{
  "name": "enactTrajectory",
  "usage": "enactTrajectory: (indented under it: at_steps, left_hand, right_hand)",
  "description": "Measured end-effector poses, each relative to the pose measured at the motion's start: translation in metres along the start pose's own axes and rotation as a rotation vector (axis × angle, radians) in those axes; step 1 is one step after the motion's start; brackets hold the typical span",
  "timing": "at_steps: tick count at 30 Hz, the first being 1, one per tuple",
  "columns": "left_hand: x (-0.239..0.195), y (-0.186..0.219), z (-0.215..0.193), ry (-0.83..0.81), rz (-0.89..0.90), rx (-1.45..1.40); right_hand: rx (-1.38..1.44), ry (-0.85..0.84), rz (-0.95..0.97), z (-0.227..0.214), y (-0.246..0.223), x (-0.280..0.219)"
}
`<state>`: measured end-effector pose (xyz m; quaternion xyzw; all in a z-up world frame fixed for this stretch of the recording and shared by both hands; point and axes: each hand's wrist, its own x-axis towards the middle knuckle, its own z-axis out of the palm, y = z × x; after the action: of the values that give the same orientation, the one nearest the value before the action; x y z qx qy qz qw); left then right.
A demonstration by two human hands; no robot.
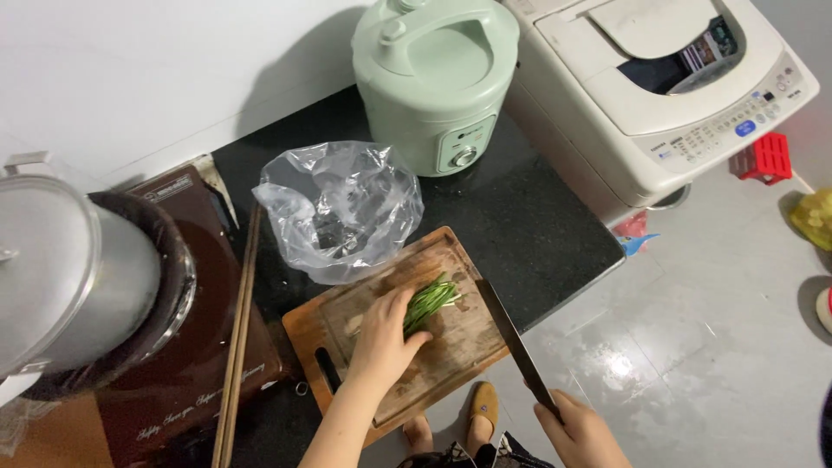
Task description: The person washes scallions in a green water-filled basin, rubbing and rinsing the stalks, then rinses them under the tap. They carry the scallions to a cutting board on the counter, chop them with a knife, and then tend lidded pots on the portable stoves.
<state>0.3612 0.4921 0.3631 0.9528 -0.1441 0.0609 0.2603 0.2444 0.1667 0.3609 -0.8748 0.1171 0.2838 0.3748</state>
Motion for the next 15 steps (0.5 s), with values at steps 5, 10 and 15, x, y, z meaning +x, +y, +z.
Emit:
enactTrajectory:
  at_steps: [5, 10, 15]
  left_hand:
    - [0.007, 0.002, -0.038, 0.099, -0.126, -0.135]
    - [0.021, 0.016, -0.031, -0.206, -0.566, -0.206]
    - [0.006, 0.008, 0.026, -0.090, -0.057, 0.058]
  right_hand:
    - [0.076, -0.072, 0.233, -0.012, -0.086, -0.007]
    - [0.023, 0.029, -0.090, 0.004, -0.085, -0.003]
    - [-0.077, 0.051, 0.000, 0.004, -0.098, 0.003]
